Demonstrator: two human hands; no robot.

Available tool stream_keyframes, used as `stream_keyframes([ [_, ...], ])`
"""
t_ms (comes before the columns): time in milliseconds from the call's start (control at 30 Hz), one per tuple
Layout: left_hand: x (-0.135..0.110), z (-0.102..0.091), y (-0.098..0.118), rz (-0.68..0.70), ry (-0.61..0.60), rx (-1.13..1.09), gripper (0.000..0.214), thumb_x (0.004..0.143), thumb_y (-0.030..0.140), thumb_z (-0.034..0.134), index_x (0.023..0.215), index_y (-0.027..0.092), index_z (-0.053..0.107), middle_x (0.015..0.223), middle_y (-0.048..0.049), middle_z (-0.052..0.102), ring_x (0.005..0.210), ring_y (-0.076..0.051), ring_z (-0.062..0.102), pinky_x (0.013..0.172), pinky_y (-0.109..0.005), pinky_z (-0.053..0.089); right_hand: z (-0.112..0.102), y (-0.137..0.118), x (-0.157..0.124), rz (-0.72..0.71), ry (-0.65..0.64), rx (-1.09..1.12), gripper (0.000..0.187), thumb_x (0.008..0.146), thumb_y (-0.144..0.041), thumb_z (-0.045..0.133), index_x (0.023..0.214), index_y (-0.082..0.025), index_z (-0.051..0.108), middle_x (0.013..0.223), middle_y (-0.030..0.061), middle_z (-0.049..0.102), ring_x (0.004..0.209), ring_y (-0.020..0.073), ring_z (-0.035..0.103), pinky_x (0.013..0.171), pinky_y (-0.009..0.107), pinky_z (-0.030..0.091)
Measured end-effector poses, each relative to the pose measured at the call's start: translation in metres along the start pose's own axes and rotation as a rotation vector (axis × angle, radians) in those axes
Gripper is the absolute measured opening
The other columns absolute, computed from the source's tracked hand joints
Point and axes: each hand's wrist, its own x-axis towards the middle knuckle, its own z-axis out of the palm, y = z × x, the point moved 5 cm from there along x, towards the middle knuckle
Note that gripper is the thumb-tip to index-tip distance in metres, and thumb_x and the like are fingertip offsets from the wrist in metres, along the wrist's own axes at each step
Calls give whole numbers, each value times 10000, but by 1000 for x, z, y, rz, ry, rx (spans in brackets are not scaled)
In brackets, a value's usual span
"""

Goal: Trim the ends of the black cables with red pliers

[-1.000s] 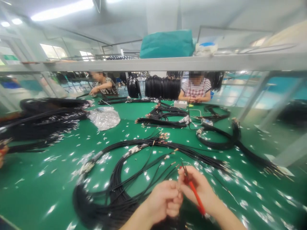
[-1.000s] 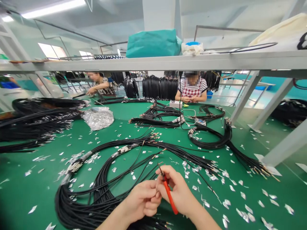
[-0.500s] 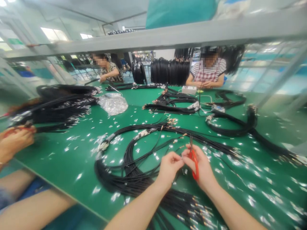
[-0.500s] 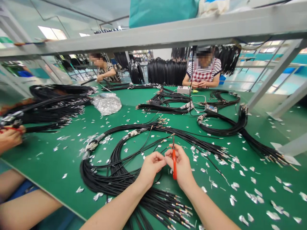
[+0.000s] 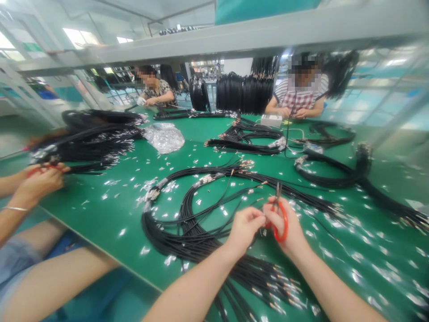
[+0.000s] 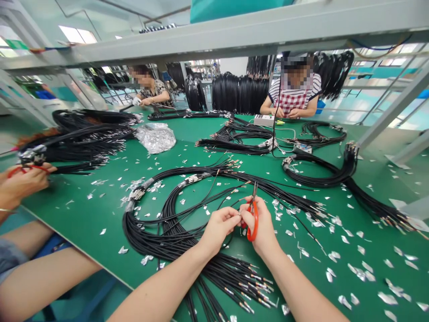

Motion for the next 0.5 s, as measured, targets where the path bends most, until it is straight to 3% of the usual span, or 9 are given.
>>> stream_keyframes([
  [200,-1,5,-9,-88,-111,-122,223,662,327,629,655,121,544,526,18,500,456,-70,447,476,-217,293,4,2,0,9,-19,1,319,679,-237,600,945,-229,425,663,-70,489,430,78,465,407,220,383],
  [400,4,-6,-6,-159,-65,-334,284,631,324,688,718,148,484,554,39,484,417,-55,412,403,-191,258,-20,-7,9,-159,-92,-464,351,629,-328,700,907,-203,525,707,-23,553,600,124,513,576,266,443],
  [500,7,-10,-2,-214,-120,-470,266,628,265,698,706,134,481,583,21,491,458,-51,424,401,-169,232,-29,-9,9,-196,-196,-646,364,632,-318,699,947,-208,553,778,6,598,642,149,539,599,278,460],
])
